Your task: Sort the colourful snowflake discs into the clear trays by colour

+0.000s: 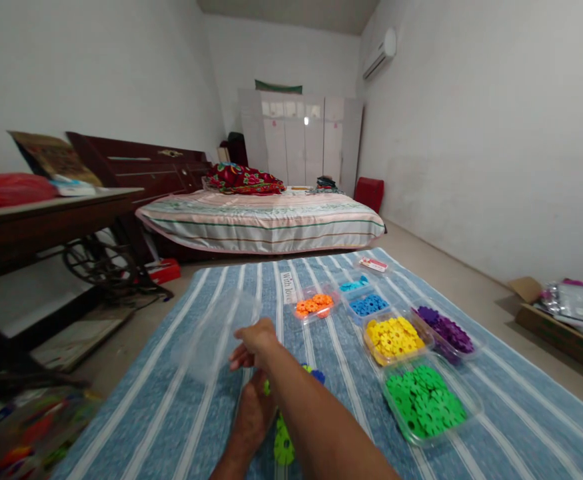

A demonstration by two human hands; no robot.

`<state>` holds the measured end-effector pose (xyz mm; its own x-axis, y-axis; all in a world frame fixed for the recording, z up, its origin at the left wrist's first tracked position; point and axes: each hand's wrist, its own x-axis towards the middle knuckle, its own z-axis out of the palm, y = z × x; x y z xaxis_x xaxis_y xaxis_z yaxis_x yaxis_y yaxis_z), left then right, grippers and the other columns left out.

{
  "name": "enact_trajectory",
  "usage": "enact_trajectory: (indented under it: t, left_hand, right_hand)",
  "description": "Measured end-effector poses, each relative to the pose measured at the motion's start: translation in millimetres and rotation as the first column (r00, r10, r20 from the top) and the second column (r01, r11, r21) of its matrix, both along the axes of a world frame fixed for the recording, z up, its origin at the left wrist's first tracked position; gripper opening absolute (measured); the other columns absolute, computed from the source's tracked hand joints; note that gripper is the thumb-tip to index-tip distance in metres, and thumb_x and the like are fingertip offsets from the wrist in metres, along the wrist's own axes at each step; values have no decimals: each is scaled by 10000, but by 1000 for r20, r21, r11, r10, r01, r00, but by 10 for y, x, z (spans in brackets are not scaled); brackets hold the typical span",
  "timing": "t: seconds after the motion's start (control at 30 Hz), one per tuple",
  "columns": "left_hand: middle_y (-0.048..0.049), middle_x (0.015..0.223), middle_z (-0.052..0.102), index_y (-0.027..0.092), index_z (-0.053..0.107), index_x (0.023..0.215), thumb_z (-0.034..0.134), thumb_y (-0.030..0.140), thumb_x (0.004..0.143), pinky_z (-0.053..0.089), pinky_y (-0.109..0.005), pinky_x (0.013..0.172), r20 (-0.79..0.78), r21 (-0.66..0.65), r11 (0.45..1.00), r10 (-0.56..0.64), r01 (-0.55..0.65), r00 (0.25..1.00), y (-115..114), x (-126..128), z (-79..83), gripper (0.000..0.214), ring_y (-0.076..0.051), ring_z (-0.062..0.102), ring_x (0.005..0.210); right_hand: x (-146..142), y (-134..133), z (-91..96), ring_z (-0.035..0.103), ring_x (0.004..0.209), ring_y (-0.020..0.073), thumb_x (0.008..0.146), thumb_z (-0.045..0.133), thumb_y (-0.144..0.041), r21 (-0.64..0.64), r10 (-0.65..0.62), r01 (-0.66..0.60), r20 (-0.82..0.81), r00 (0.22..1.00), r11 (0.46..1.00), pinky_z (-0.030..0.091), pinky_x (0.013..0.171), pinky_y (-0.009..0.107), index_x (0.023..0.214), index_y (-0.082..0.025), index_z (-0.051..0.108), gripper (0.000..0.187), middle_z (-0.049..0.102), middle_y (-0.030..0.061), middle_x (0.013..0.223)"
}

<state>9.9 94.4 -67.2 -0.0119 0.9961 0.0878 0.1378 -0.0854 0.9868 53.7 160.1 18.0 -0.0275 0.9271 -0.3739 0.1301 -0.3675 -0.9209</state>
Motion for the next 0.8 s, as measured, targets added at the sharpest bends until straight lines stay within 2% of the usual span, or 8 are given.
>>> enact_trajectory:
  t: [0.1,0.17,0.3,0.4,0.53,0.67,0.73,0.8]
  left_hand:
    - [-70,953,742,229,726,858,717,195,558,459,-448,947,29,-2,1000,19,-19,999,-4,7,-14,303,-318,644,963]
    - [-62,978,738,230,724,886,711,217,595,438,-435,988,28,-10,1000,25,-24,999,-4,6,-21,292,-298,639,1001]
    - [-64,999,734,218,724,935,704,272,642,443,-411,993,11,-18,1000,22,-21,1000,3,2,-30,299,-267,648,996]
    - [-69,978,734,206,730,921,724,302,637,460,-399,974,23,-18,999,30,-30,999,7,3,-24,300,-261,658,971]
    - [-76,982,735,193,729,926,727,387,665,469,-408,966,90,-77,996,45,-38,995,21,-15,-9,325,-268,658,980]
    - [-97,1055,721,174,705,950,656,470,747,476,-424,968,382,-178,983,107,-40,918,57,-50,42,362,-276,641,1059]
    - [-116,1050,717,159,693,944,596,505,791,493,-437,956,549,-212,977,133,-17,825,68,-71,98,390,-280,634,1079]
    - [-119,1027,717,163,683,962,578,527,798,509,-444,947,643,-195,981,134,-8,754,65,-103,154,412,-282,636,1077]
  right_hand:
    - [78,0,-14,666,517,206,875,550,-376,96,-2,-25,271,963,995,470,462,247,686,-136,583,307,673,111,582]
    - [303,-6,-26,702,787,263,889,533,-374,210,-87,-14,465,881,978,522,633,322,809,-134,634,273,713,161,814]
    - [882,-5,-92,490,1228,323,893,482,-170,362,-238,-73,738,632,929,413,956,455,1072,-112,624,236,568,232,1240]
    - [1160,-7,-194,462,1231,324,824,577,-145,337,-200,-196,841,503,921,413,952,428,1044,-109,648,235,571,215,1234]
    - [1227,-75,-263,568,1080,278,830,580,-138,270,-115,-334,901,417,903,445,860,356,956,-119,680,163,661,181,1077]
    - [1121,-360,-130,622,958,225,867,581,-244,285,-79,-440,899,431,852,437,783,287,903,-173,697,141,703,112,1006]
    - [1040,-599,-24,639,879,197,858,595,-272,384,-73,-475,831,551,792,431,737,261,849,-196,704,133,719,65,920]
    - [941,-860,71,642,780,169,839,615,-276,532,-22,-442,656,754,722,428,689,241,793,-205,710,127,714,21,809]
